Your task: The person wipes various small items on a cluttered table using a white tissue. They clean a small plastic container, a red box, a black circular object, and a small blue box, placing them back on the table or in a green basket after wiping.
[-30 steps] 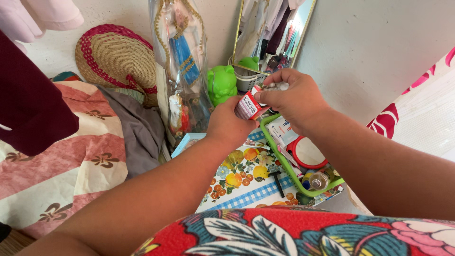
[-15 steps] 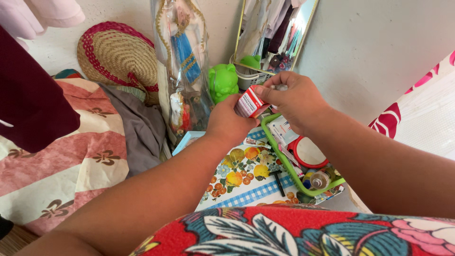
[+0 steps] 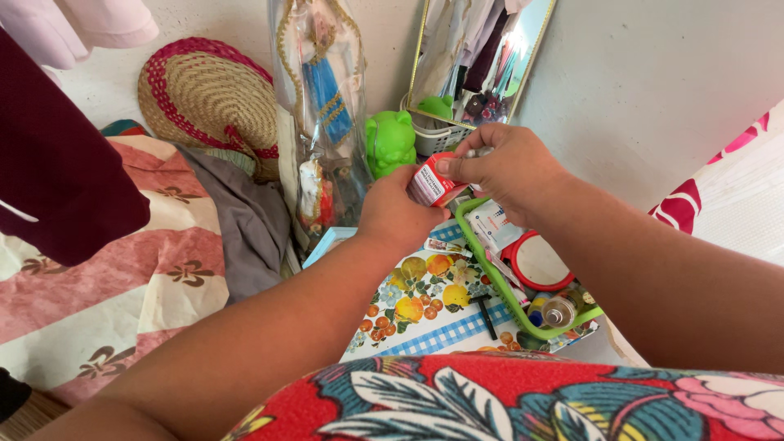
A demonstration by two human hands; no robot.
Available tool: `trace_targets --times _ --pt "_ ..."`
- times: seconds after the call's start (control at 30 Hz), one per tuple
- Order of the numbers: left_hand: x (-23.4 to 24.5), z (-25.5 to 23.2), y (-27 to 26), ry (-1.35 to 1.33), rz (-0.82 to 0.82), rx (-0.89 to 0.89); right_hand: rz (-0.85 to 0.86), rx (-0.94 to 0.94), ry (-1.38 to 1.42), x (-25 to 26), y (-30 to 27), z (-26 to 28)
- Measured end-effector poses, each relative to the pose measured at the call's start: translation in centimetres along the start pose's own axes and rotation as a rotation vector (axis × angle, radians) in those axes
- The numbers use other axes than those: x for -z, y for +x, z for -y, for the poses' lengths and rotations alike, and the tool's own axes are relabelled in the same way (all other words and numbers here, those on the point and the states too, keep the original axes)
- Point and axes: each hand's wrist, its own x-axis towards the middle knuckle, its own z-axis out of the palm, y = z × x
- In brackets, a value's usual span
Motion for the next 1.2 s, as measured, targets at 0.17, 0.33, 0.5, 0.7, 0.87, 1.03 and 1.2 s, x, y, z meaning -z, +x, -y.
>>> trace_targets --times 0.17,0.33,0.5,0.7,0.87,1.03,1.2 --pt "0.5 0.1 0.4 -0.014 0.012 0.021 -0.002 0.034 0.076 -0.7 0.1 0.3" --pt "1.0 0.5 0.7 -0.064 0.060 0.004 -0.100 -0.058 -0.001 -1.3 -0.4 0.4" --pt "1.5 0.9 1.0 -0.134 0.168 -0.017 -0.151 -0.007 0.032 -1.9 -0.8 -0.3" --pt "1.3 0.5 1.2 -0.186 0.266 0.042 -0.196 -0.026 0.410 -1.4 -1.5 -2.9" --pt "0.2 -0.9 0.8 -0.232 0.325 0.091 -0.279 -0.067 0.368 1.0 -2.3 -4.3" --pt "-2.0 -2.1 0.9 -0.289 0.340 0.040 -0.367 -0.110 0.309 3.2 -2.7 -4.7" --pt "-4.6 -4.1 1.1 -0.296 0.338 0.014 -0.361 -0.116 0.371 6.8 -3.0 -5.8"
